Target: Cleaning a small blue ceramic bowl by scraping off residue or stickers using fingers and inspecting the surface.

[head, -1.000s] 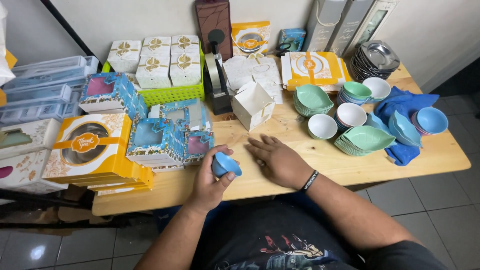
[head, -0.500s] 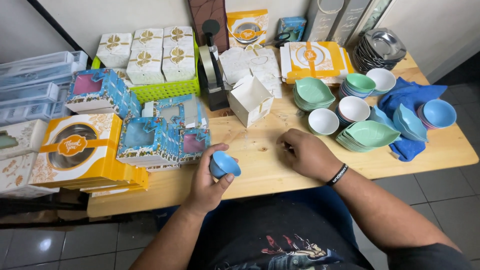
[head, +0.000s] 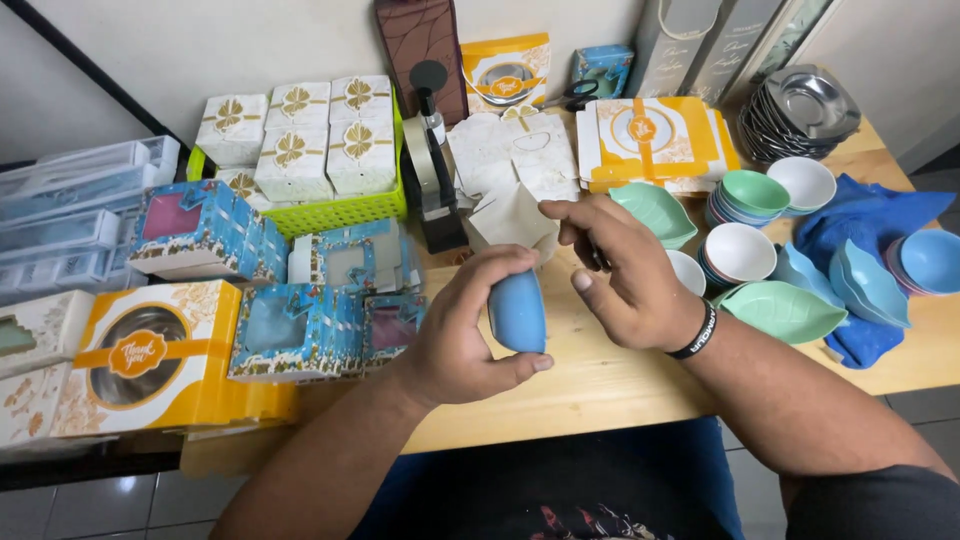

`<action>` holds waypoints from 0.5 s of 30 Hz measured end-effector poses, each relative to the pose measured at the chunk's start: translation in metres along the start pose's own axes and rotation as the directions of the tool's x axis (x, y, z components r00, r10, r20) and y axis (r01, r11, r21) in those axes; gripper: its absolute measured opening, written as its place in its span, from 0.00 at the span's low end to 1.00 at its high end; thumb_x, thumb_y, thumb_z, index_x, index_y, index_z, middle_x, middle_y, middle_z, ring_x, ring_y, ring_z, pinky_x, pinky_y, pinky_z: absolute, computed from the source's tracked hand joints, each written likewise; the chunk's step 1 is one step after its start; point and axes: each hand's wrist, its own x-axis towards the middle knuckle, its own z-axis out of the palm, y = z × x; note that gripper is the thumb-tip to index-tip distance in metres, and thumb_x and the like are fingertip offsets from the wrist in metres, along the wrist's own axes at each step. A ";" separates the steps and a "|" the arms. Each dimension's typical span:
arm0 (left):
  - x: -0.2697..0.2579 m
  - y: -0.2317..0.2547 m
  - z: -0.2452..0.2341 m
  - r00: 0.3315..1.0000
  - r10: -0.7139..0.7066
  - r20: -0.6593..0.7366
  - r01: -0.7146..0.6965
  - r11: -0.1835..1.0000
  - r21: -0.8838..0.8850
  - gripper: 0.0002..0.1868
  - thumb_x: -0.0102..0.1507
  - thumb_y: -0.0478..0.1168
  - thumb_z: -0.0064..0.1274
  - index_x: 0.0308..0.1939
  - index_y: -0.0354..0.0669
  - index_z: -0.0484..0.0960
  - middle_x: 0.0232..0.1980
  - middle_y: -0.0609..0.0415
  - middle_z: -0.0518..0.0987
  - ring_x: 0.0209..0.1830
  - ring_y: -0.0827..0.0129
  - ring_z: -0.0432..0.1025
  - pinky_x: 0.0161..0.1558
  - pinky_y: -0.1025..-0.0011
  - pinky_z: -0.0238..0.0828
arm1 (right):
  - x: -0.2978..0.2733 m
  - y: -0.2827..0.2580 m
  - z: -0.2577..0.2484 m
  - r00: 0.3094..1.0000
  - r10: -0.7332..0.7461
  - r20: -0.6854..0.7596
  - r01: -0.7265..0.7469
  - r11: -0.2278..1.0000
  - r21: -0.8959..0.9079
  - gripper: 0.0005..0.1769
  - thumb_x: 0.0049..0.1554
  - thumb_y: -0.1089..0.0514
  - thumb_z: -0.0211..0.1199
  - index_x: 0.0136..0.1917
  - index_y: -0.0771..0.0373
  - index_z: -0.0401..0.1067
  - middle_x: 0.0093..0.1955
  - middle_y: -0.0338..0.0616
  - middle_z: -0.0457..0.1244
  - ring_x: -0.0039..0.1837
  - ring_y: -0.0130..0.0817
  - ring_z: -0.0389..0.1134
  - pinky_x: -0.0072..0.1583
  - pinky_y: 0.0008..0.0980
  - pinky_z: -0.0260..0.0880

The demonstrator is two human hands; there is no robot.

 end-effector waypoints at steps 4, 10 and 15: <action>0.000 -0.013 0.006 1.000 0.030 0.007 -0.031 0.992 0.123 0.44 0.50 0.53 0.72 0.64 0.33 0.74 0.62 0.40 0.75 0.59 0.46 0.75 0.58 0.54 0.75 | -0.009 0.009 0.002 0.998 -0.011 0.063 0.010 1.000 0.017 0.32 0.63 0.55 0.46 0.75 0.77 0.60 0.48 0.54 0.62 0.41 0.40 0.64 0.41 0.37 0.68; -0.012 -0.016 0.000 0.983 -0.046 0.177 0.011 0.981 0.193 0.41 0.57 0.56 0.69 0.66 0.41 0.68 0.65 0.40 0.73 0.64 0.51 0.75 0.64 0.57 0.75 | -0.045 0.027 0.009 0.991 0.015 0.132 -0.010 0.999 -0.038 0.31 0.69 0.45 0.46 0.76 0.68 0.58 0.49 0.51 0.64 0.50 0.39 0.69 0.56 0.36 0.73; -0.005 -0.022 -0.007 0.990 -0.030 0.138 -0.004 0.970 0.243 0.40 0.57 0.55 0.70 0.65 0.39 0.69 0.63 0.38 0.75 0.61 0.50 0.76 0.62 0.57 0.76 | -0.038 0.034 0.002 0.978 -0.156 0.136 0.161 0.987 -0.025 0.25 0.70 0.47 0.46 0.68 0.68 0.66 0.47 0.53 0.67 0.42 0.38 0.73 0.42 0.31 0.75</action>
